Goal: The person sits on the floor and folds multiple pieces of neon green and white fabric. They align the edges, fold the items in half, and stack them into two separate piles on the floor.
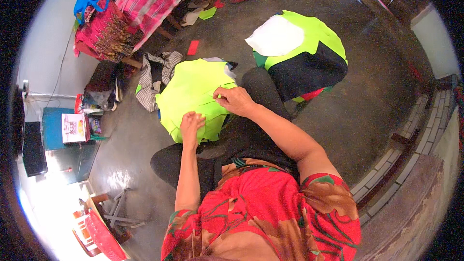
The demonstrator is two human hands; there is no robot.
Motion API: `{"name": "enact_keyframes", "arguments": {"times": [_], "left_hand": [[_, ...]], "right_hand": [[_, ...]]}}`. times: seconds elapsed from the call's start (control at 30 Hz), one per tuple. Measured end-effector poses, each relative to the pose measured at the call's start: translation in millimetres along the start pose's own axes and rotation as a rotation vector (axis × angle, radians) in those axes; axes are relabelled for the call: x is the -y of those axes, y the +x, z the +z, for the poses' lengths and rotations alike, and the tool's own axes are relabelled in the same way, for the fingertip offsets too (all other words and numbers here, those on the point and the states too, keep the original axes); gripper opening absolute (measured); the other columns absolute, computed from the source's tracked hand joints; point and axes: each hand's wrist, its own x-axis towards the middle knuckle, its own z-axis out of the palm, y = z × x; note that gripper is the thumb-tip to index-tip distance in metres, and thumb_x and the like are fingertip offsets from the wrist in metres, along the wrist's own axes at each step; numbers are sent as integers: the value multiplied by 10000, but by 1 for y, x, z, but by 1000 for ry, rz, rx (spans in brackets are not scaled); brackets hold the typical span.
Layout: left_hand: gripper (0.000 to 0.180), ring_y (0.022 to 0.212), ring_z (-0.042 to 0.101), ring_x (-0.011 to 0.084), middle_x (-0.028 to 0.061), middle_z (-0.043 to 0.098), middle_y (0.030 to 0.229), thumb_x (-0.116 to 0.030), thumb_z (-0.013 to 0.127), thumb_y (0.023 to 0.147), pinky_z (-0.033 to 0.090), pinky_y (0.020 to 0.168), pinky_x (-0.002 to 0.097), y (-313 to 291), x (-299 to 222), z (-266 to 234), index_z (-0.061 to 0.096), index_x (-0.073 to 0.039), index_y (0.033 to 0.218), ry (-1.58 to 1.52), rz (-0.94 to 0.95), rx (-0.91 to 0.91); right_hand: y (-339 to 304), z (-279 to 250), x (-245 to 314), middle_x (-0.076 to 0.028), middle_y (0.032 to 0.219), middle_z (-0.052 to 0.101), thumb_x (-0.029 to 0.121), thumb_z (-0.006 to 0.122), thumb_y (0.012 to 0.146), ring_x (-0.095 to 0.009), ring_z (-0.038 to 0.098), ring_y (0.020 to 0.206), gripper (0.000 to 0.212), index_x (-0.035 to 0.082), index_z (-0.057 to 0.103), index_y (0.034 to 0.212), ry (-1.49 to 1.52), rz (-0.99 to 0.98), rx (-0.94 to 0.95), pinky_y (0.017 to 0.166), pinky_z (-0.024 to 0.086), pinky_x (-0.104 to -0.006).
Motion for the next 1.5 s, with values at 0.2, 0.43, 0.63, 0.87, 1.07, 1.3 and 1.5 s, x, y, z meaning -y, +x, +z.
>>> {"name": "enact_keyframes", "arguments": {"times": [0.2,0.43,0.63,0.87,1.07,1.3,1.5], "left_hand": [[200,805,629,154,69,604,925,-122,579,888,484,676,250,-66,28,-30,525,7,1031,33,-256,67],[160,827,606,106,58,619,928,-71,558,891,470,709,230,-71,41,-43,553,-1,1034,200,38,-1],[103,785,617,131,48,612,885,-33,528,905,476,682,247,-107,-27,-115,592,12,972,262,569,-780],[107,765,630,136,56,624,906,-37,561,872,507,641,249,-176,49,-197,580,-31,977,-379,200,-1084],[160,727,625,177,54,604,847,-76,573,844,487,563,286,-186,170,-190,577,-43,1000,-491,-182,-1133],[261,654,586,162,48,601,802,-128,588,816,468,519,329,-155,260,-171,590,-28,1057,-533,-574,-960],[353,694,572,170,53,622,873,-188,620,805,465,555,337,-105,301,-156,574,-40,1122,-493,-562,-831]], "right_hand": [[-3,0,1,-84,676,642,141,646,800,-251,645,620,122,117,605,913,5,-24,-21,563,503,-353],[0,-20,17,-107,824,663,95,634,783,-259,655,729,126,69,634,907,8,-84,-136,641,518,-332],[31,-126,-29,-161,1290,500,235,730,716,-325,430,1236,607,91,502,1260,-818,-185,-297,1017,340,-434],[33,-133,-89,-161,1429,339,303,722,753,-323,307,1326,723,168,378,1374,-923,26,-57,1053,269,-475],[38,-131,-90,-189,1375,400,328,725,749,-359,382,1266,671,124,446,1324,-900,-76,-77,1018,332,-447],[31,-135,-87,-198,1344,435,309,687,807,-348,366,1277,605,73,452,1312,-942,-96,-56,1024,323,-439],[39,-136,-88,-214,1368,391,316,638,854,-356,345,1284,570,71,436,1328,-932,-78,-3,1026,310,-442]]}}
